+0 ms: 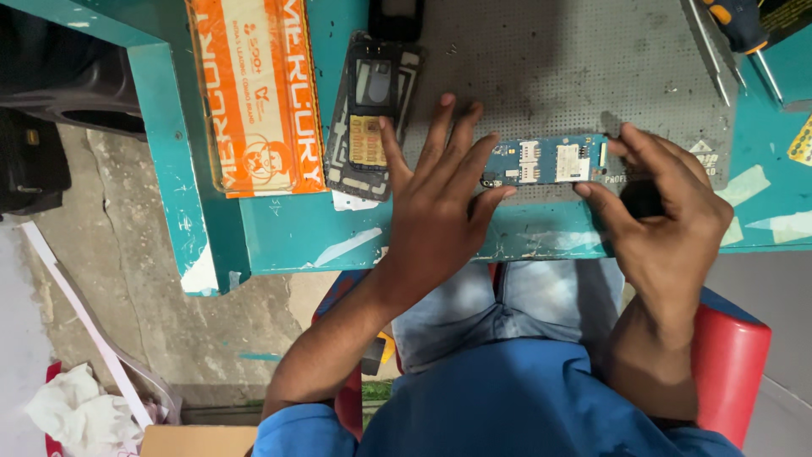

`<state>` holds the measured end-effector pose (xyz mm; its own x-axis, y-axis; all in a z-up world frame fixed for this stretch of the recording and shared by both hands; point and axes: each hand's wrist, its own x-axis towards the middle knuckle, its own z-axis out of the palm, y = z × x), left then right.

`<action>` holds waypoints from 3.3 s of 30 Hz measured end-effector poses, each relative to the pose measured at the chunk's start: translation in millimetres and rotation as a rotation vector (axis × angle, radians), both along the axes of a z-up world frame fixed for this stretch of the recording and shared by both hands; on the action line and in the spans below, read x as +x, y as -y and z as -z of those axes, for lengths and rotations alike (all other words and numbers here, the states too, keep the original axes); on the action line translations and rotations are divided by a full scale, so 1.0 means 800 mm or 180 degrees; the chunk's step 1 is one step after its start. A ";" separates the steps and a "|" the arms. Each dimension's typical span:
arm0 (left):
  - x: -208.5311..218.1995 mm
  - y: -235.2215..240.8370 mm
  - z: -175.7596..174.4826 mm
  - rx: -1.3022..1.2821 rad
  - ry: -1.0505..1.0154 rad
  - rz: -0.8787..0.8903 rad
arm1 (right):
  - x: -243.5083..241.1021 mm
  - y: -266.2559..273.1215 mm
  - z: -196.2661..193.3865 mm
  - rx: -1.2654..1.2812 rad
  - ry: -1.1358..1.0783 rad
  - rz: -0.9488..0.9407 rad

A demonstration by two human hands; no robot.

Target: The person uses a metal tool to pry and adjust components on a disassembled mobile phone keypad assembly. They then wipe the keypad and screen with a cloth and a liquid from a spray bottle, and finally flip the assembly over to inspect the circuit board.

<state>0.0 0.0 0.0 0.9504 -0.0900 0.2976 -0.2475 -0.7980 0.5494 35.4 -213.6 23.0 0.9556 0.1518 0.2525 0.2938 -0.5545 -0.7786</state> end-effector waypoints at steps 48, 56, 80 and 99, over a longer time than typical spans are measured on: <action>0.000 0.006 0.008 0.0278 0.0040 0.0026 | -0.069 0.403 0.066 -0.0386 -0.1166 0.0888; -0.003 0.005 0.009 0.0257 -0.0008 0.0042 | -0.028 0.271 0.141 -0.1933 -0.0978 -0.0478; 0.002 0.009 -0.001 0.0400 -0.0050 0.0014 | 0.069 0.221 0.136 -0.1907 0.0351 0.0347; 0.001 0.008 0.008 0.0489 -0.0031 0.0052 | -0.054 0.298 0.017 -0.2079 -0.1268 0.0688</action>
